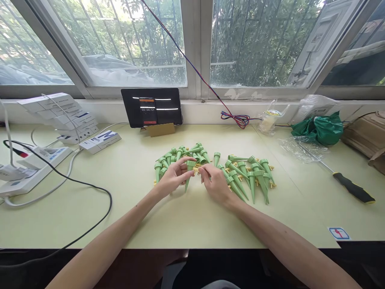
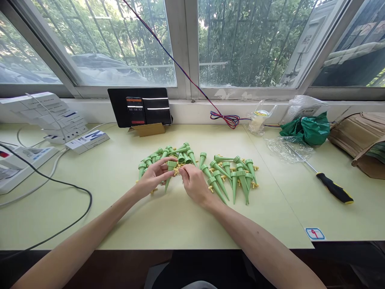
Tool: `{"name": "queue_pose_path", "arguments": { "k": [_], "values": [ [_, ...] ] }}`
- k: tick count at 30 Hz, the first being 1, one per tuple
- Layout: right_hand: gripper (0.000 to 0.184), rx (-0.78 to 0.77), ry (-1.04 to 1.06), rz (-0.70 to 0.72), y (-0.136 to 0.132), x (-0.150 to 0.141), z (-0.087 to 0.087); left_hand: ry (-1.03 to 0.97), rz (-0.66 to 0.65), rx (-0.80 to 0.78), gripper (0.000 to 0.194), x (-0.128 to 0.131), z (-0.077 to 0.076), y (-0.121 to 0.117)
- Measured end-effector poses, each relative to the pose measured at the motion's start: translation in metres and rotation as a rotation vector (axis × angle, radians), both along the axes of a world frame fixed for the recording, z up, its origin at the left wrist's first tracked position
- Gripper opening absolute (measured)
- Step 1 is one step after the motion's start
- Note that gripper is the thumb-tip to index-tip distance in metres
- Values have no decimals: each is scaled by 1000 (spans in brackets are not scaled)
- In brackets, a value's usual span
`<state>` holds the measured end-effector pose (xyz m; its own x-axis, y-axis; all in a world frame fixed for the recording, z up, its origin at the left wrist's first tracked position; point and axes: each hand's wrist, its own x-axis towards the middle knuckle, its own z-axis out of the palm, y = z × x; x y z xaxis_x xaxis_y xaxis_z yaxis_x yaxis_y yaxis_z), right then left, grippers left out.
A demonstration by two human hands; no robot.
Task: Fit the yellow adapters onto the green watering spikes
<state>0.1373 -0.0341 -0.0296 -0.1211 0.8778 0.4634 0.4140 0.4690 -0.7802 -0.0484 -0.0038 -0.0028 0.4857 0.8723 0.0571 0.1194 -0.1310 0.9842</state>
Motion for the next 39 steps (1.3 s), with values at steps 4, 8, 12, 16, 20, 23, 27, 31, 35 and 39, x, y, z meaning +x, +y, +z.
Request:
{"name": "queue_pose_path", "arguments": {
  "k": [4,8,12,16,20,23,27,31,35,39],
  "values": [
    [40,-34,2,4,-1,-1,1,0,-8,9,45,1,1,-1],
    [42,-51,6,15,0,-1,0,-3,-6,6,45,2,1,-1],
    [32,-67,71,50,-1,-1,0,0,23,13,44,1,0,0],
    [19,-52,173,93,-2,-2,-1,14,60,26,43,1,0,-1],
    [18,-52,191,90,-1,-2,-2,15,55,27,43,1,0,-1],
    [23,-57,133,68,0,-1,-2,11,45,31,43,2,0,-1],
    [34,-74,64,54,-1,0,0,-2,34,16,44,2,0,-1],
    [26,-75,103,59,-2,-1,1,3,47,16,44,3,1,-2],
    [21,-64,165,79,-2,-3,0,4,52,12,44,3,3,-2],
    [24,-76,145,75,-1,-2,0,-5,52,-7,47,4,4,-2]
  ]
}}
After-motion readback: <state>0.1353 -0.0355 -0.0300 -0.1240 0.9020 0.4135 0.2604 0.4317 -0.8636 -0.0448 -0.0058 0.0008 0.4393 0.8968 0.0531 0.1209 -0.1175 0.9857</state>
